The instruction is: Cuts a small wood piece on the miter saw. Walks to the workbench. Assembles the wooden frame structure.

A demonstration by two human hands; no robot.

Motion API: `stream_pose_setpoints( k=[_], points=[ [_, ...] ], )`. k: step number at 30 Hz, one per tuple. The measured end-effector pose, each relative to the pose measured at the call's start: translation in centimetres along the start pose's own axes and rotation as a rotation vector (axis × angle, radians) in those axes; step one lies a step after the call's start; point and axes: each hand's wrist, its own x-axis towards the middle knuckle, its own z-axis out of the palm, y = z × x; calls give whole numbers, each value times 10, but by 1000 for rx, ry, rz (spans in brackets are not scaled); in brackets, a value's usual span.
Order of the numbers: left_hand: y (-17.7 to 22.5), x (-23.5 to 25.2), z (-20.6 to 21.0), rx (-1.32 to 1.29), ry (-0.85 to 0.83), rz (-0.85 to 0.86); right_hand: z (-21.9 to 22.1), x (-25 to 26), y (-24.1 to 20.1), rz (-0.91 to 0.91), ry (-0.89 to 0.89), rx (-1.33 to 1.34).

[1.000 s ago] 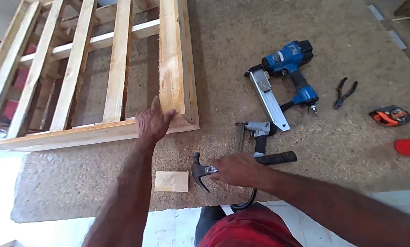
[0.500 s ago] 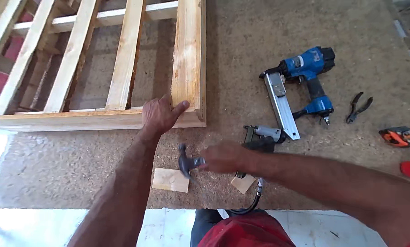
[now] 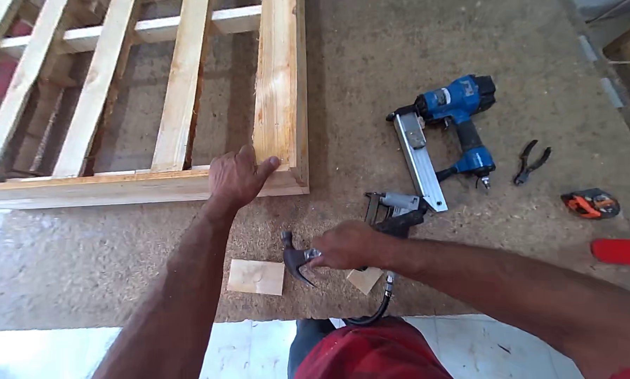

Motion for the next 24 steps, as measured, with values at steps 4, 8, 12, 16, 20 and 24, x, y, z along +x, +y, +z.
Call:
stream_pose_setpoints(
  k=[4, 8, 12, 16, 20, 24],
  points=[
    [1, -5, 0, 28, 52, 44, 21, -17, -3, 88, -125, 68],
    [3, -6, 18, 90, 220, 36, 36, -52, -1, 201, -155, 172],
    [3, -14, 44, 94, 469, 142, 59, -93, 1, 350, -149, 290],
    [24, -22, 77, 95, 665, 114, 94, -138, 10, 514, -8, 434],
    [25, -23, 81, 75, 655, 92, 119, -189, 20, 690, 126, 503],
    [26, -25, 76, 5, 570, 54, 143, -226, 39, 869, 262, 440]
  ],
)
